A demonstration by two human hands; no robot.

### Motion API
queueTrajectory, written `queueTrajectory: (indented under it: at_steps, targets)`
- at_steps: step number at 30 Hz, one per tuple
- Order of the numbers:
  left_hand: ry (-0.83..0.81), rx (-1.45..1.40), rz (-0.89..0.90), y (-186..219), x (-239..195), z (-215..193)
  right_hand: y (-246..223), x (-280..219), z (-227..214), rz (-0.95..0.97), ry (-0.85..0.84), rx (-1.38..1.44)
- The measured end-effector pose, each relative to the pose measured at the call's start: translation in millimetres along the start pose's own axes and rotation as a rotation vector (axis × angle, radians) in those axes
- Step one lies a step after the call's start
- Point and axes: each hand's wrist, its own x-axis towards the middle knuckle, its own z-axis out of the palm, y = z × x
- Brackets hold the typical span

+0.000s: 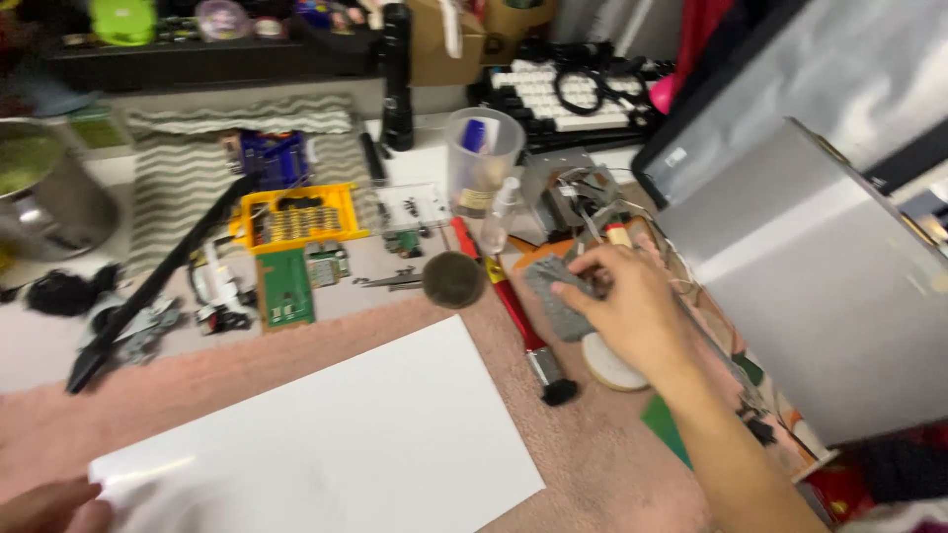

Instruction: The person cleans a white sheet of paper on a cluttered desk using a brush, a round sponge, a cloth, and a green scraper. They wipe the surface repeatedly with each tool in sequence.

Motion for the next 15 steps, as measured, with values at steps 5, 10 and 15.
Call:
queueTrajectory:
  at_steps: [5,10,15]
  targets:
    - [0.115,-0.046,-0.17,369,-26,-35,-18,-6,-6,0.121,-0.063,0.513]
    - [-0.304,-0.079,-0.413,413,-20,-39,-75,-32,9,0.435,-0.402,1.075]
    - [-0.33,-0.528,-0.113,441,-44,-12,-151,-69,42,0.354,-0.629,0.92]
